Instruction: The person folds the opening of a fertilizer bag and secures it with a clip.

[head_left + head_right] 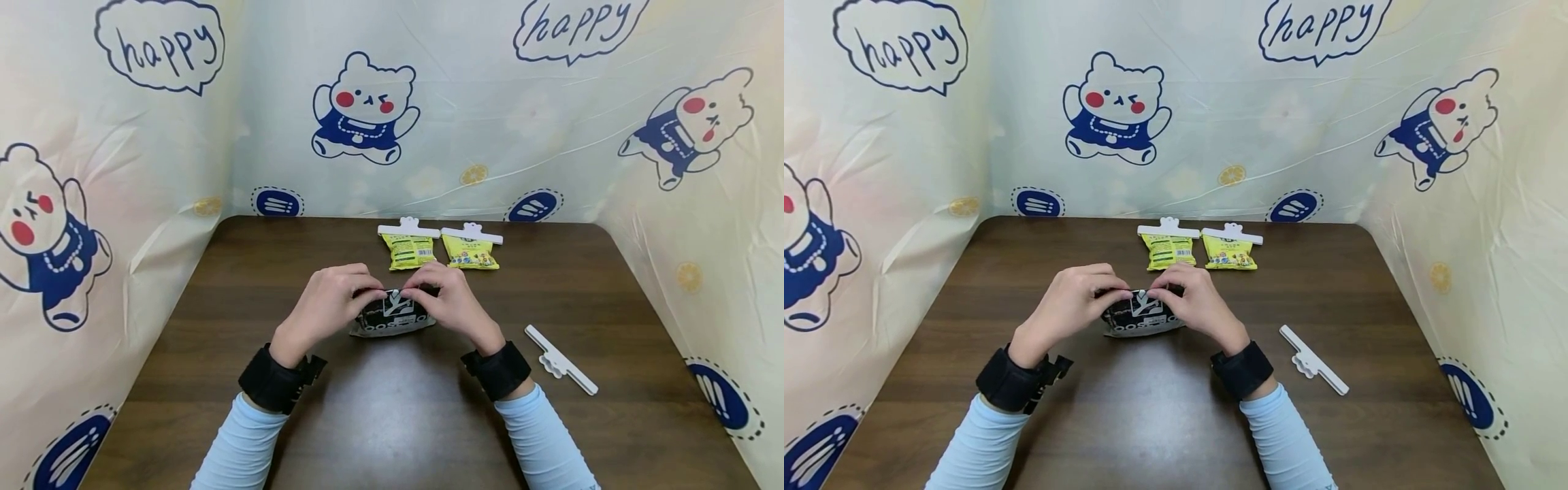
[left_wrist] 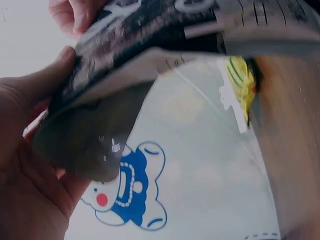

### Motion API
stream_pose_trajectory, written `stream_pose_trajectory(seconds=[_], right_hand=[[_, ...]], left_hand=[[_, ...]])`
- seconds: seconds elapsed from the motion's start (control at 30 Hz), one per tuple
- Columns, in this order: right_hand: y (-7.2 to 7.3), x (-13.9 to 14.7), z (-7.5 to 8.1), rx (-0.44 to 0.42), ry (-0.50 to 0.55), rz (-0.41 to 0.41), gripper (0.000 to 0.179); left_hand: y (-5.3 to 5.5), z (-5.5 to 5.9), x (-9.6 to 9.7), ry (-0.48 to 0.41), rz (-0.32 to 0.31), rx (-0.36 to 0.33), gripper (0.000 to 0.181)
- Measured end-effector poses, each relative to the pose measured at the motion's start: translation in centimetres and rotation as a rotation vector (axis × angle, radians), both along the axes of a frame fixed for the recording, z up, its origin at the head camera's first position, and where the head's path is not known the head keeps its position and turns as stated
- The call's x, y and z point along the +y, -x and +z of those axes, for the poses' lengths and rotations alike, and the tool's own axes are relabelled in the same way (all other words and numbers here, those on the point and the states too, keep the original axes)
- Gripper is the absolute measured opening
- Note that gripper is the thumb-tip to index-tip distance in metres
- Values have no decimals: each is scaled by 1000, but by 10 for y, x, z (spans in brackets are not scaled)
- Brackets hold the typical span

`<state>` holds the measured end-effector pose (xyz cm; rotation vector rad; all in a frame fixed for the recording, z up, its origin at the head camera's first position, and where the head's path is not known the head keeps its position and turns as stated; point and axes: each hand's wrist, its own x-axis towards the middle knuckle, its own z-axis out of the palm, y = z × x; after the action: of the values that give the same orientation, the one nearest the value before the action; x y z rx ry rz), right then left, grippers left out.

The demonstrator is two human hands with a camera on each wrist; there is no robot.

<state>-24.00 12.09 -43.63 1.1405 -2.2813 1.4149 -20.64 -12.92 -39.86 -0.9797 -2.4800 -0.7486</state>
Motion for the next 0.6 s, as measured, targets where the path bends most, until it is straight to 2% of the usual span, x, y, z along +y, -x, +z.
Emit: stream_pose_trajectory(seconds=[0.13,0.23,0.37,0.6], right_hand=[[0,1,1,21,7,4,6],[0,1,1,50,2,-8,6],[0,0,2,46,-6,-12,7],[-3,-3,1,10,-22,-8,6]], left_hand=[[0,5,-9,-21,-2,-78,6],[0,10,-15,-16,6,-110,7],[1,13,-18,5,0,-105,5],[2,10,-18,-6,-21,-90,4]])
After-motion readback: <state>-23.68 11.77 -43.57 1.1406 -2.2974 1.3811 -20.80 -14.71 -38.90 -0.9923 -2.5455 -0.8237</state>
